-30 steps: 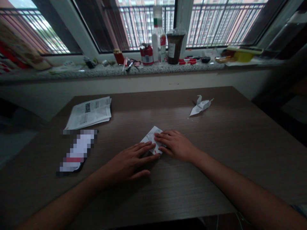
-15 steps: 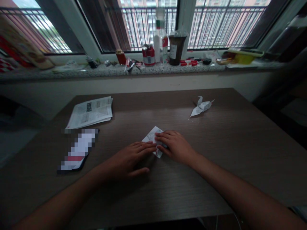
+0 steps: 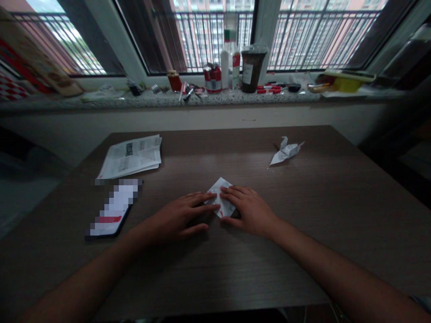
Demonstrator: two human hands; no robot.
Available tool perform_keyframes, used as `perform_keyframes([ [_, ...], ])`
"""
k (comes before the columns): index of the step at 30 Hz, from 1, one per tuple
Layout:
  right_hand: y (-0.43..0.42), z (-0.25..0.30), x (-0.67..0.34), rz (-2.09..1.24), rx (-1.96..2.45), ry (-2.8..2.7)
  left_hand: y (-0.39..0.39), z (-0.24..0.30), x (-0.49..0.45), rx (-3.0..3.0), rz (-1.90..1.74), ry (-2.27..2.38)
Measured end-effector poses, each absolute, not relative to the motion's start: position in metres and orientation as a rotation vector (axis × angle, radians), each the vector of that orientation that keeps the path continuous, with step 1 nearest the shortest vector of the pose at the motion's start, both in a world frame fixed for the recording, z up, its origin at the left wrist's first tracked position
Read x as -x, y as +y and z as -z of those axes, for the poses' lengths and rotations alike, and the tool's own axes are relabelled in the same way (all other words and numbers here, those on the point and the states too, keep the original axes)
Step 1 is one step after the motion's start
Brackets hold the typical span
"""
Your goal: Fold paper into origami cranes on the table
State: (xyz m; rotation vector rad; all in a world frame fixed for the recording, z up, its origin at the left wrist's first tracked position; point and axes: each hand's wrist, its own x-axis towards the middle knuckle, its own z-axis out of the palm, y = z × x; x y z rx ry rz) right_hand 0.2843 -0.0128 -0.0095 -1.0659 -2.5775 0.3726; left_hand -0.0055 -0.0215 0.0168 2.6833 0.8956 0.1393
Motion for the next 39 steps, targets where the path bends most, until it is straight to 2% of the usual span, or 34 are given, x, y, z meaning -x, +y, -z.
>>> perform_keyframes([
  [22,-0.013,0.011,-0.286,-0.316,1.055,-2.619,-0.018,-0.012,0.008,-2.753,-0.07,0.985],
  [39,0.003,0.014,-0.299,-0.179,0.952,-2.667,-0.019,-0.015,-0.001,-2.801,-0.264,0.988],
])
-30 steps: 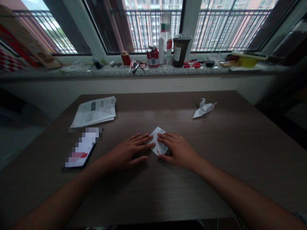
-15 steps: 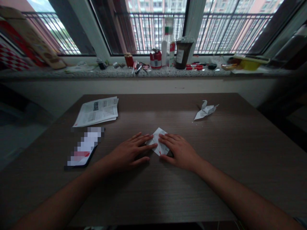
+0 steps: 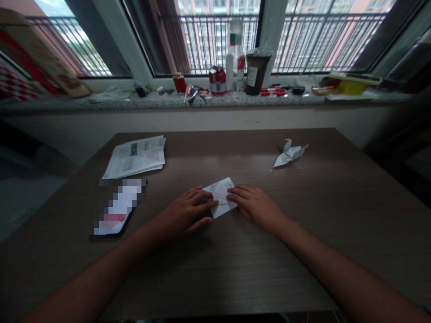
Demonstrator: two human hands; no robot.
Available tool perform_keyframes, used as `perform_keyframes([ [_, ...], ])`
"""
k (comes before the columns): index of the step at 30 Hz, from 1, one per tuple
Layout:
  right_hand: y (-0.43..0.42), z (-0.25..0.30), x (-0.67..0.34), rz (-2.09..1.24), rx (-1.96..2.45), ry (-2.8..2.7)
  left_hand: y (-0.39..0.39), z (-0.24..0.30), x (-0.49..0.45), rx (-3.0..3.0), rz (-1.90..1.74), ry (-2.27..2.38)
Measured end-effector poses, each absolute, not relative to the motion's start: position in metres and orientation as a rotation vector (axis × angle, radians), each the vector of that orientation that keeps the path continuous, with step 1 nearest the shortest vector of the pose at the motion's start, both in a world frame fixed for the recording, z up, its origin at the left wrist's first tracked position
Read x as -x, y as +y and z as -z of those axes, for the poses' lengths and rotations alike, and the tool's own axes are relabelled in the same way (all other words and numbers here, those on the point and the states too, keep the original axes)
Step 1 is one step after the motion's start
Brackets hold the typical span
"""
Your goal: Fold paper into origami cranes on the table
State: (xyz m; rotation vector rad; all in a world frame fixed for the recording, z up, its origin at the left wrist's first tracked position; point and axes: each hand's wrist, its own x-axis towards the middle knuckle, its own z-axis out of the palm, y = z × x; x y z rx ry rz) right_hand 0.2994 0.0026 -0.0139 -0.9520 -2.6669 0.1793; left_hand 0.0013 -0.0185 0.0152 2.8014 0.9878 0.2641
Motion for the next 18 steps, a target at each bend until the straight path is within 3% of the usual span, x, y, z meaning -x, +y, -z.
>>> perform_keyframes([
  [9,0.01,0.013,-0.306,-0.082,1.06,-2.634,-0.021,-0.014,-0.005,-2.746,-0.17,0.821],
  [18,0.01,0.009,-0.295,-0.339,1.111,-2.317,-0.036,-0.008,-0.021,-2.747,-0.223,0.956],
])
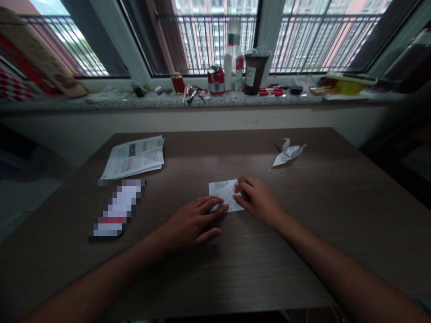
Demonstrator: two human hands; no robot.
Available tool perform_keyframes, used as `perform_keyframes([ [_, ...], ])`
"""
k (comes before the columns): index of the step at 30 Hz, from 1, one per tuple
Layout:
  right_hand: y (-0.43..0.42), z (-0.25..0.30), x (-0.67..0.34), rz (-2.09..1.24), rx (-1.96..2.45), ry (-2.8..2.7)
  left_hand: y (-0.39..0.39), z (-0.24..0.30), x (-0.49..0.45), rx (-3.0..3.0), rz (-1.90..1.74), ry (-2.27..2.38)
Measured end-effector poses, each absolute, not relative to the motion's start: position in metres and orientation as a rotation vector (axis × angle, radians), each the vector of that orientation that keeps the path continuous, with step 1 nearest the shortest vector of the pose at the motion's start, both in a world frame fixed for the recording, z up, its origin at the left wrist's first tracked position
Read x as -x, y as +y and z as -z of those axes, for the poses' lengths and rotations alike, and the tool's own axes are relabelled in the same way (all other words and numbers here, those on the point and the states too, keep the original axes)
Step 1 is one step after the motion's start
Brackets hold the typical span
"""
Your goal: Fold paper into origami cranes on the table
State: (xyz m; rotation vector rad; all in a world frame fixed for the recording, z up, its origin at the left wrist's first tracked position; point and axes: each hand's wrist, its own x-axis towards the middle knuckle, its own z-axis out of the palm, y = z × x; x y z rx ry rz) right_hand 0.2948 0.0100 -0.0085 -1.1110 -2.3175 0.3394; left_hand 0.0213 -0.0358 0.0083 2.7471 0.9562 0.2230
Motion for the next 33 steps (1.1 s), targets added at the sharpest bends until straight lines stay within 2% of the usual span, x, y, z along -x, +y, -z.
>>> perform_keyframes([
  [4,0.007,0.01,-0.29,-0.444,1.125,-2.309,-0.038,-0.007,-0.025,-2.739,-0.224,0.954],
  [16,0.032,0.013,-0.288,-0.464,1.262,-2.252,-0.039,-0.007,-0.026,-2.707,-0.247,0.962],
  [33,0.075,0.012,-0.295,-0.315,1.346,-2.214,-0.039,-0.002,-0.026,-2.712,-0.29,0.966],
])
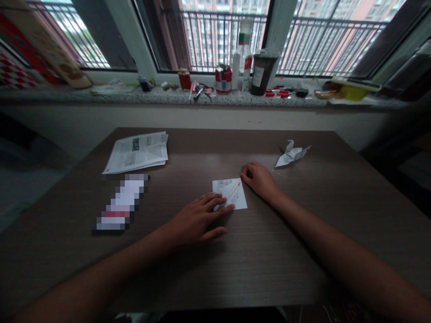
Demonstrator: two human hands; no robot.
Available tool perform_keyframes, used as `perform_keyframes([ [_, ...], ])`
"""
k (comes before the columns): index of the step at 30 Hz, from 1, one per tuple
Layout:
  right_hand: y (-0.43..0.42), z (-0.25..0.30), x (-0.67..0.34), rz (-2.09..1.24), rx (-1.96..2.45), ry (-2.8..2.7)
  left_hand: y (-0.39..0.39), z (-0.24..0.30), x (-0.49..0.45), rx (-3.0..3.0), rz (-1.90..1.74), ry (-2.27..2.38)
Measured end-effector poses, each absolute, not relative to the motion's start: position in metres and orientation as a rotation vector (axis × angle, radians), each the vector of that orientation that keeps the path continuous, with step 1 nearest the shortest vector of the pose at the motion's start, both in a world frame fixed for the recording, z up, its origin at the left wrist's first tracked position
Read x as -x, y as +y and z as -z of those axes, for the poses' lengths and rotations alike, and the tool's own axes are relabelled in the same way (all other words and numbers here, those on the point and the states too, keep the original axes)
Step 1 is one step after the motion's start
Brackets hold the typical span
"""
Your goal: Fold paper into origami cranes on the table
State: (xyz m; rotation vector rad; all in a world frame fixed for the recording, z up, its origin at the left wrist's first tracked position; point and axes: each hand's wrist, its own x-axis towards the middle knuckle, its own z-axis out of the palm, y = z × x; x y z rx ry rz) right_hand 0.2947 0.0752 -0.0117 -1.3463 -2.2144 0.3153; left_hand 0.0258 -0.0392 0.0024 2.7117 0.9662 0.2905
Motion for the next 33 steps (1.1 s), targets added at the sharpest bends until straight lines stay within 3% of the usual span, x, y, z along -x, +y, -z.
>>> perform_keyframes([
  [10,0.041,0.004,-0.293,-0.482,1.238,-2.321,-0.039,-0.003,-0.026,-2.712,-0.276,0.991],
  [33,0.0,0.001,-0.286,-0.454,1.105,-2.575,-0.039,-0.007,-0.026,-2.697,-0.274,0.985],
])
